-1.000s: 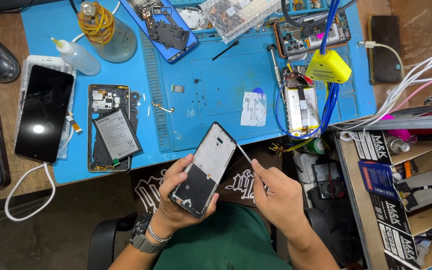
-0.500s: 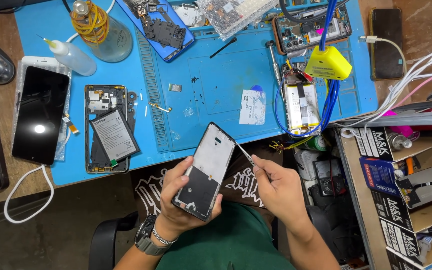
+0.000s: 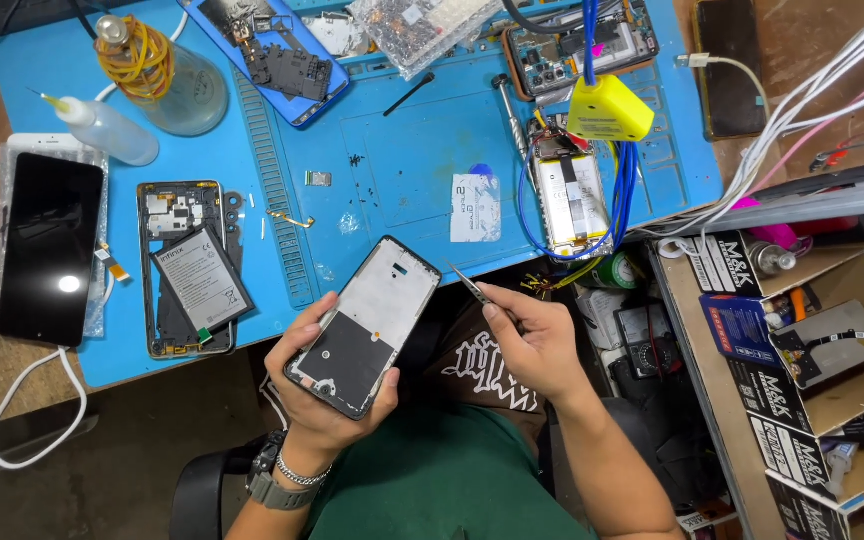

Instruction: The person works on a disassembled smartphone, applying adhesive to the back cover and using a metal tool to pry and separate the back panel from the frame. The person handles the phone and tools on a cluttered workbench with other devices and components.

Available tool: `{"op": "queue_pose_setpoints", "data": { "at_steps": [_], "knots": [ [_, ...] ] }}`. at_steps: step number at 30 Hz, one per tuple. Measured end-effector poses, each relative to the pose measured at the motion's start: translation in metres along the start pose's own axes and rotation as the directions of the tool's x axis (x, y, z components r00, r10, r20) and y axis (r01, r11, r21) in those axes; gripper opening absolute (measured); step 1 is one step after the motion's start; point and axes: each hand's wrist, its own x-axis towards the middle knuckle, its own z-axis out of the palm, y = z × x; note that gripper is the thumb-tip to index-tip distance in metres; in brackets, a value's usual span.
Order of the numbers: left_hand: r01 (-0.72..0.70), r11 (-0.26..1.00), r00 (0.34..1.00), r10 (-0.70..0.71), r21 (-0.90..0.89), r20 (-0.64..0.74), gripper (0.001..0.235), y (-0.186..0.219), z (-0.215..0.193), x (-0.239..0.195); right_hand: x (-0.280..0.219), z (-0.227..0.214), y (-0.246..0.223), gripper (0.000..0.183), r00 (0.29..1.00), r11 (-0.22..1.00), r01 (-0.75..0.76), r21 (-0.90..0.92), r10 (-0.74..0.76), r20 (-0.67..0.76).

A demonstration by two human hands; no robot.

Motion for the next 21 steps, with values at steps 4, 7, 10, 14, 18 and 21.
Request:
{"op": "queue_pose_setpoints", "data": {
  "at_steps": [4, 7, 10, 14, 18, 21],
  "knots": [
    [-0.088, 0.995, 0.996, 0.086, 0.051, 0.026, 0.083, -0.004, 0.001, -0.009, -0.009, 0.004, -0.016, 0.029, 0.983, 0.959, 0.176, -0.223, -0.182, -0.004],
    [-0.156, 0.981, 0.987, 0.152, 0.112, 0.042, 0.085, -0.006, 0.004, -0.016, -0.017, 0.007, -0.011, 0.035, 0.95, 0.887, 0.298, -0.353, -0.313, 0.016],
    [-0.2, 0.967, 0.978, 0.188, 0.158, 0.084, 0.084, -0.003, 0.003, -0.014, -0.02, 0.009, -0.01, 0.032, 0.945, 0.879, 0.301, -0.369, -0.327, -0.009],
    [-0.223, 0.959, 0.974, 0.21, 0.176, 0.088, 0.084, -0.002, 0.004, -0.016, -0.02, 0.012, -0.006, 0.032, 0.944, 0.873, 0.308, -0.378, -0.33, 0.006],
    [-0.233, 0.951, 0.971, 0.215, 0.203, 0.108, 0.083, -0.001, 0.004, -0.017, -0.019, 0.015, -0.005, 0.035, 0.928, 0.84, 0.34, -0.423, -0.372, 0.009],
    [-0.229, 0.951, 0.971, 0.21, 0.207, 0.111, 0.084, -0.001, 0.003, -0.017, -0.021, 0.015, -0.001, 0.038, 0.91, 0.805, 0.371, -0.462, -0.414, 0.009]
  ]
}}
